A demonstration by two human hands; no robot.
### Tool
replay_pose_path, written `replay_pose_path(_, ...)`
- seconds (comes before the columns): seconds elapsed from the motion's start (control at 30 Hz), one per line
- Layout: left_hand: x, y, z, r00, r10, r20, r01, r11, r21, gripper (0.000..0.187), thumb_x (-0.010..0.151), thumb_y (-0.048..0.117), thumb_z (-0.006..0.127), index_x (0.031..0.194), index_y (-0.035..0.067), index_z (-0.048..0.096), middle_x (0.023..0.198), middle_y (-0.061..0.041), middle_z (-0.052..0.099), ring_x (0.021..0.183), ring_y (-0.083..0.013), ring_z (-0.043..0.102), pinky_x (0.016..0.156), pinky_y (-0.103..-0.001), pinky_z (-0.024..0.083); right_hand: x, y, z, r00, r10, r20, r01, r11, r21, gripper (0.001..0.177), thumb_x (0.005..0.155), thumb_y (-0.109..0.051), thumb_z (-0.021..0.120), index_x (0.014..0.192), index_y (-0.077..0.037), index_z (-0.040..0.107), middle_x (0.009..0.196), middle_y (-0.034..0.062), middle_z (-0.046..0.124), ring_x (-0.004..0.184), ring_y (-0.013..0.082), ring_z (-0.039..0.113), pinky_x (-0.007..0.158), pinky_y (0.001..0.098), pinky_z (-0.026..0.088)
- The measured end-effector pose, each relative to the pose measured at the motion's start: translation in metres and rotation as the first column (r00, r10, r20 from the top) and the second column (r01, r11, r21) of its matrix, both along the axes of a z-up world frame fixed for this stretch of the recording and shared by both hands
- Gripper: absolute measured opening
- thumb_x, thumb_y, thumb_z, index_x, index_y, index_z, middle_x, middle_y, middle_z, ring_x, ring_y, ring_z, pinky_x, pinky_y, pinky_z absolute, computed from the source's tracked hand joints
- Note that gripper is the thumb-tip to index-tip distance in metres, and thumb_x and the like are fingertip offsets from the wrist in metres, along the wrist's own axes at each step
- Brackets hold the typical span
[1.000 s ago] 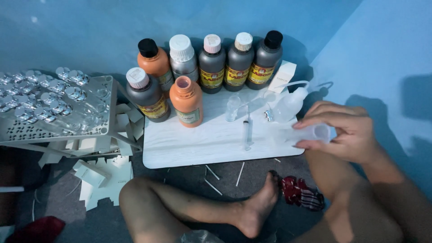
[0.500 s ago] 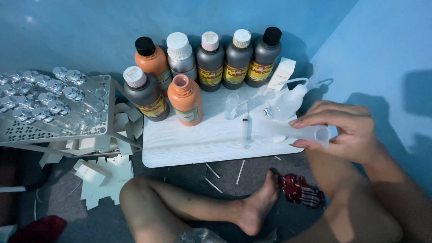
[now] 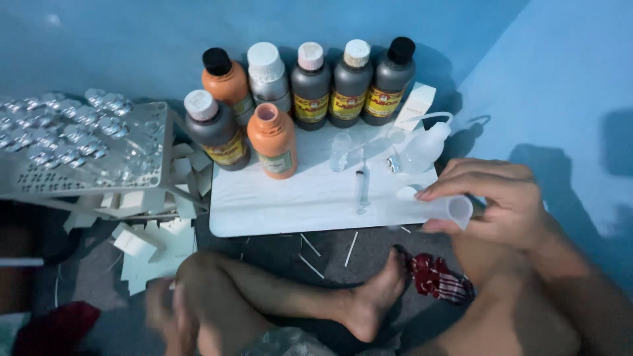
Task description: Measuring and mixing liquids from bottles using a syringe on a small tray.
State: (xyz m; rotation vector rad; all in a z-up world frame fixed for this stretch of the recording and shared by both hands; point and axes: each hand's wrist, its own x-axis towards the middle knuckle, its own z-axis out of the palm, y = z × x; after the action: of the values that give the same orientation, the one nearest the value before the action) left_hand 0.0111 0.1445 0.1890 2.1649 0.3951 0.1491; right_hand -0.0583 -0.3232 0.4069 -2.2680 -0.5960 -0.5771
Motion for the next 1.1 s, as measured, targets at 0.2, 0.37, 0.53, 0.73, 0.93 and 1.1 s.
replay_pose_path(0.2, 0.133, -0.107, 0.012, 0.592, -0.787, 0.171, 0.570, 0.559, 0.602, 0.043, 0.104, 0.041, 0.058, 0.073, 0.011, 0.057, 0.071, -0.013, 0.066, 0.071, -0.0415, 0.066, 0.058, -0.053, 0.046, 0.002, -0.008, -0.015, 1.000, -0.015, -0.005, 0.015, 0.999, 0.045, 0.039, 0.062, -0.022, 0.091, 0.087, 0.002, 0.073, 0.090, 0.0120, 0.077, 0.077, 0.0217, 0.073, 0.077, 0.0336, 0.061)
replay_pose_path(0.37, 0.151, -0.136, -0.041, 0.688, -0.694, 0.212, 0.408, 0.612, 0.677, 0.041, 0.097, 0.049, 0.060, 0.072, 0.015, 0.062, 0.069, -0.009, 0.069, 0.062, -0.0382, 0.067, 0.052, -0.052, 0.047, 0.001, -0.025, -0.028, 0.978, -0.089, -0.190, 0.098, 0.994, 0.039, 0.037, 0.066, -0.024, 0.090, 0.098, -0.008, 0.079, 0.093, 0.0043, 0.078, 0.080, 0.0114, 0.071, 0.074, 0.0234, 0.054)
replay_pose_path(0.53, 0.148, -0.136, -0.035, 0.700, -0.682, 0.210, 0.412, 0.626, 0.662, 0.044, 0.098, 0.048, 0.058, 0.071, 0.013, 0.058, 0.067, -0.010, 0.066, 0.061, -0.0394, 0.065, 0.050, -0.051, 0.045, 0.001, -0.019, -0.015, 0.990, -0.137, -0.028, 0.132, 0.983, -0.131, 0.043, 0.064, -0.016, 0.094, 0.099, 0.000, 0.075, 0.107, 0.0152, 0.077, 0.101, 0.0260, 0.075, 0.091, 0.0380, 0.061)
replay_pose_path(0.73, 0.144, -0.137, -0.029, 0.684, -0.700, 0.206, 0.425, 0.612, 0.667, 0.043, 0.098, 0.044, 0.059, 0.070, 0.011, 0.059, 0.068, -0.007, 0.067, 0.059, -0.0345, 0.065, 0.051, -0.048, 0.046, 0.002, -0.020, -0.018, 0.972, -0.169, -0.164, 0.157, 0.984, -0.082, 0.033, 0.068, -0.020, 0.090, 0.095, -0.005, 0.079, 0.099, 0.0070, 0.079, 0.087, 0.0154, 0.073, 0.080, 0.0291, 0.056)
replay_pose_path(0.93, 0.145, -0.139, -0.024, 0.661, -0.718, 0.217, 0.442, 0.607, 0.660, 0.042, 0.098, 0.043, 0.061, 0.070, 0.011, 0.061, 0.066, -0.011, 0.067, 0.059, -0.0348, 0.066, 0.051, -0.049, 0.046, 0.001, -0.026, -0.018, 0.942, -0.249, -0.224, 0.231, 0.967, -0.106, 0.039, 0.066, -0.026, 0.092, 0.098, -0.008, 0.081, 0.079, 0.0018, 0.074, 0.059, 0.0091, 0.052, 0.058, 0.0241, 0.044)
replay_pose_path(1.1, 0.146, -0.138, -0.032, 0.683, -0.700, 0.211, 0.424, 0.614, 0.666, 0.044, 0.098, 0.047, 0.059, 0.072, 0.011, 0.059, 0.066, -0.010, 0.066, 0.060, -0.0383, 0.065, 0.051, -0.052, 0.046, 0.001, -0.033, -0.010, 0.972, -0.227, -0.062, 0.210, 0.957, -0.199, 0.025, 0.079, -0.024, 0.089, 0.096, -0.008, 0.079, 0.098, 0.0076, 0.077, 0.082, 0.0170, 0.070, 0.072, 0.0315, 0.051)
